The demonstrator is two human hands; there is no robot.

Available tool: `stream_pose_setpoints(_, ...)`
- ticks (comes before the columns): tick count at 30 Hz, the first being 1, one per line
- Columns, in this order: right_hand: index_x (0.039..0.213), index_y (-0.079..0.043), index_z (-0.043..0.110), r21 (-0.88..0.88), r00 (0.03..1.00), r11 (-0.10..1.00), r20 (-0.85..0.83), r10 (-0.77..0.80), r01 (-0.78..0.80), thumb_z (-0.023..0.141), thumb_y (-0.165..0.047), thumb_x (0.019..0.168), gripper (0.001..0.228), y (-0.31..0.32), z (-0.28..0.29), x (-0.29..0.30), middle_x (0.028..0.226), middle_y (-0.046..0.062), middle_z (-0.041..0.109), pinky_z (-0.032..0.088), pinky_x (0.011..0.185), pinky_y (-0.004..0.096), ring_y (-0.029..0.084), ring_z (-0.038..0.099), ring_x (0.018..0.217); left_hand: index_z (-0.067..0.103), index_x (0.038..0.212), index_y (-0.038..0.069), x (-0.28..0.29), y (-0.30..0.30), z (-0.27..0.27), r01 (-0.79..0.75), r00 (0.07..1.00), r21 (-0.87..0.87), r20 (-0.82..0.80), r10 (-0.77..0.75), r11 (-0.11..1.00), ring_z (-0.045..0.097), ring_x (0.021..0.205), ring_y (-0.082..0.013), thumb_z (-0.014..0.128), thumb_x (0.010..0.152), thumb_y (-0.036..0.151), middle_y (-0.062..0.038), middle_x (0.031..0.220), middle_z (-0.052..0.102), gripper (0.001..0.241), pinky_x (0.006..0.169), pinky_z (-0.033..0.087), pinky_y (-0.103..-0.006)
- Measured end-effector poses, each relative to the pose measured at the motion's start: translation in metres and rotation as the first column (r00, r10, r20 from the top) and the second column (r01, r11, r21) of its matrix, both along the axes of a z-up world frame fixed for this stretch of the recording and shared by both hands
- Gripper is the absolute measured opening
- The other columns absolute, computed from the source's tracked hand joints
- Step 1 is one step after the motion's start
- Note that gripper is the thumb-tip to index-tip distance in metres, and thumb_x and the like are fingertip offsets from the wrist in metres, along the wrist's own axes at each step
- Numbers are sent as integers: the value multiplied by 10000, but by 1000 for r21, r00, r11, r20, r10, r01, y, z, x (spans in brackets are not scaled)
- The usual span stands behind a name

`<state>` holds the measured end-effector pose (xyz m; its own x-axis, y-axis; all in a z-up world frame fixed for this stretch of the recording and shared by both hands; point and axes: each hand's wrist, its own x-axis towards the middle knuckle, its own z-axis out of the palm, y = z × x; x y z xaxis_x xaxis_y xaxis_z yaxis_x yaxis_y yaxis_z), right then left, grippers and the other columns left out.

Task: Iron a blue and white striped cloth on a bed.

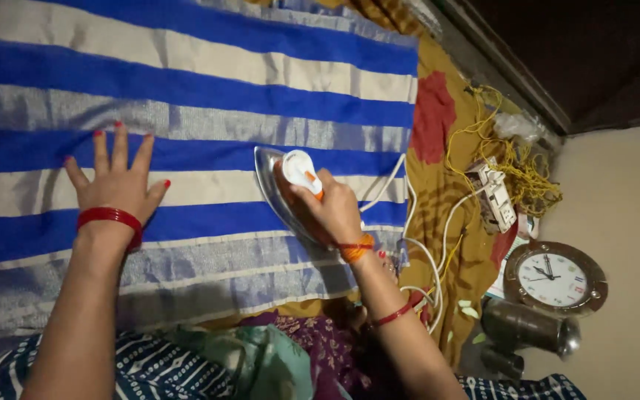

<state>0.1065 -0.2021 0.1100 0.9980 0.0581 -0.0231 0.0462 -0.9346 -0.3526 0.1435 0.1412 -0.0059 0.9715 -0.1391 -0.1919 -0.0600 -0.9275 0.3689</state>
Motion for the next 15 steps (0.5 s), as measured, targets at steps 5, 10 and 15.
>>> stream_pose_setpoints(5,970,-18,671,32,994,996,58,-90,88,720,-509,908,498,21,-6,55,780,264,699,520,620,523,467,688,764,328,1604,244,5,0,10,-39,999,-23,-4,39,999,57,1571,-395,648,853,529,-142,1723,117,865,1122,71,-780)
stream_pose_setpoints(10,972,-8,694,85,984,991,131,-117,107,720,-490,910,487,43,-3,108,843,266,715,536,672,509,467,696,843,297,1600,283,4,-1,7,-37,999,-4,-25,36,999,45,1569,-359,658,832,535,-118,1714,99,886,1125,59,-765)
stream_pose_setpoints(15,966,-13,702,159,983,981,125,-131,111,719,-462,896,454,59,2,99,872,249,736,558,708,475,435,728,865,264,1608,311,-7,19,2,-24,998,38,-59,26,999,52,1577,-318,669,811,548,-81,1732,73,924,1164,82,-709)
